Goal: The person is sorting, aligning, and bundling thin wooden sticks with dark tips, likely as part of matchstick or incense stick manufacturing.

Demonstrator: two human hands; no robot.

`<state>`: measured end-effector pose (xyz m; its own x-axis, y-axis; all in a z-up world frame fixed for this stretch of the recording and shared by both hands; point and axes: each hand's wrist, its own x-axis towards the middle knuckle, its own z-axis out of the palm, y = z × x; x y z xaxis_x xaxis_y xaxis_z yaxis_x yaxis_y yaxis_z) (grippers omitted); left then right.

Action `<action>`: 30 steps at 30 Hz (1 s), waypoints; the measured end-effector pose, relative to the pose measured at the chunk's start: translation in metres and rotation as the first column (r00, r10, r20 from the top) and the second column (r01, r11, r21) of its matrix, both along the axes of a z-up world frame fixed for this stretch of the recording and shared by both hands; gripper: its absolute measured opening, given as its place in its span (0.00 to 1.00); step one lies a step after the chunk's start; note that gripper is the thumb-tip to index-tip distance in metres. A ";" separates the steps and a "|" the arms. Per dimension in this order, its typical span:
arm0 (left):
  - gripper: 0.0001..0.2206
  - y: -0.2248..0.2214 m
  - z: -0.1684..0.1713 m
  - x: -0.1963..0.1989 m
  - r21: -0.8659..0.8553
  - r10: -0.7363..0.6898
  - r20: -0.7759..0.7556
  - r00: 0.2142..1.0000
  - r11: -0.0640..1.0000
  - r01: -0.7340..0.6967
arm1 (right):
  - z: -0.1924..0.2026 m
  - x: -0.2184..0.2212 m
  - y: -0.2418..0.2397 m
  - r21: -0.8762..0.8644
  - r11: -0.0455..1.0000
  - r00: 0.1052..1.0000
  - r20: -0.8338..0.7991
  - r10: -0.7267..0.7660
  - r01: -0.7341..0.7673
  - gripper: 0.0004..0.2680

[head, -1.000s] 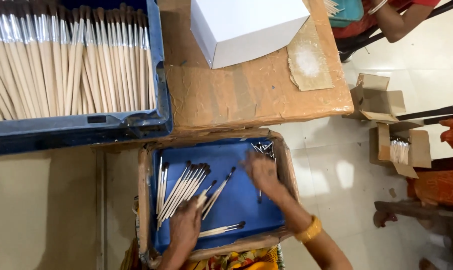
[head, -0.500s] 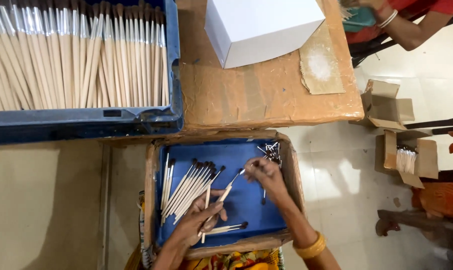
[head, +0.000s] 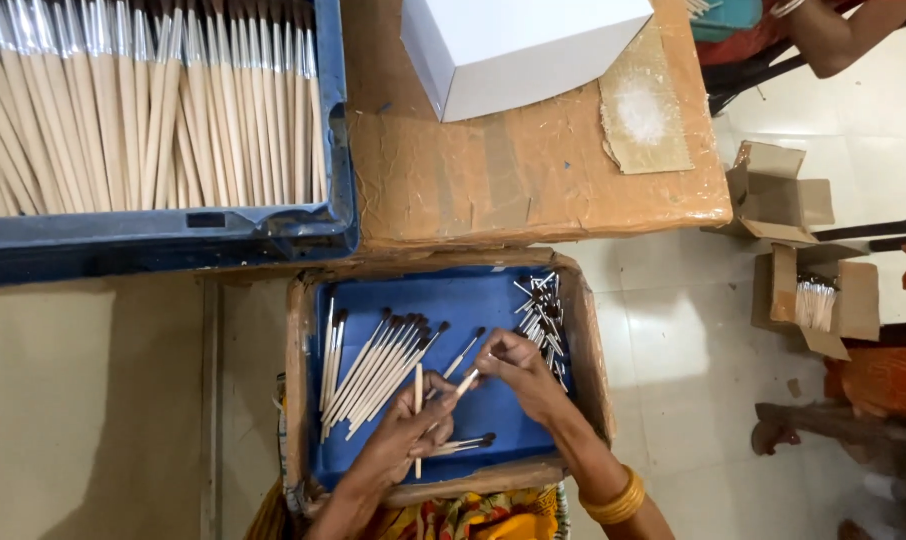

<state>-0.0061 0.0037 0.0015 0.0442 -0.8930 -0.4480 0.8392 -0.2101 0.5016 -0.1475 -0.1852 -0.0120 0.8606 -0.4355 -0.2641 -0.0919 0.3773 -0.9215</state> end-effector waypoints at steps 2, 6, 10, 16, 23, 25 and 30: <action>0.07 0.001 -0.008 -0.002 0.034 0.011 0.189 0.982 0.999 -0.017 | -0.002 0.002 0.004 -0.018 0.999 0.998 -0.051 -0.036 0.035 0.03; 0.08 0.018 -0.025 -0.002 0.129 -0.090 0.654 0.751 0.992 0.006 | 0.010 0.011 -0.013 -0.380 0.899 0.964 -0.228 0.139 -0.220 0.06; 0.09 0.041 -0.047 -0.003 0.261 -0.151 0.879 0.453 0.947 -0.190 | -0.027 0.016 -0.063 -0.768 -0.495 0.896 -0.230 -0.381 -0.407 0.21; 0.10 0.072 -0.101 0.000 0.306 -0.194 0.738 0.646 0.950 -0.063 | -0.011 0.028 -0.088 -0.851 -0.350 0.902 -0.280 -0.329 -0.392 0.16; 0.15 0.012 -0.003 0.016 0.023 0.003 0.175 0.985 1.000 -0.007 | -0.016 -0.003 -0.039 -0.702 0.700 0.954 -0.103 -0.282 0.131 0.05; 0.17 0.002 0.008 0.017 -0.054 -0.054 0.011 0.998 0.997 0.055 | -0.001 -0.001 -0.021 -0.104 0.975 0.977 -0.070 -0.202 0.195 0.04; 0.15 -0.002 0.012 0.012 -0.113 -0.095 -0.071 0.993 0.990 0.087 | 0.019 0.000 -0.006 0.230 0.962 0.989 -0.010 -0.147 0.146 0.04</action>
<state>0.0056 0.0015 0.0139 -0.0703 -0.9357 -0.3458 0.8557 -0.2347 0.4611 -0.1471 -0.1917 0.0067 0.7941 -0.4856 -0.3656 -0.0134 0.5874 -0.8092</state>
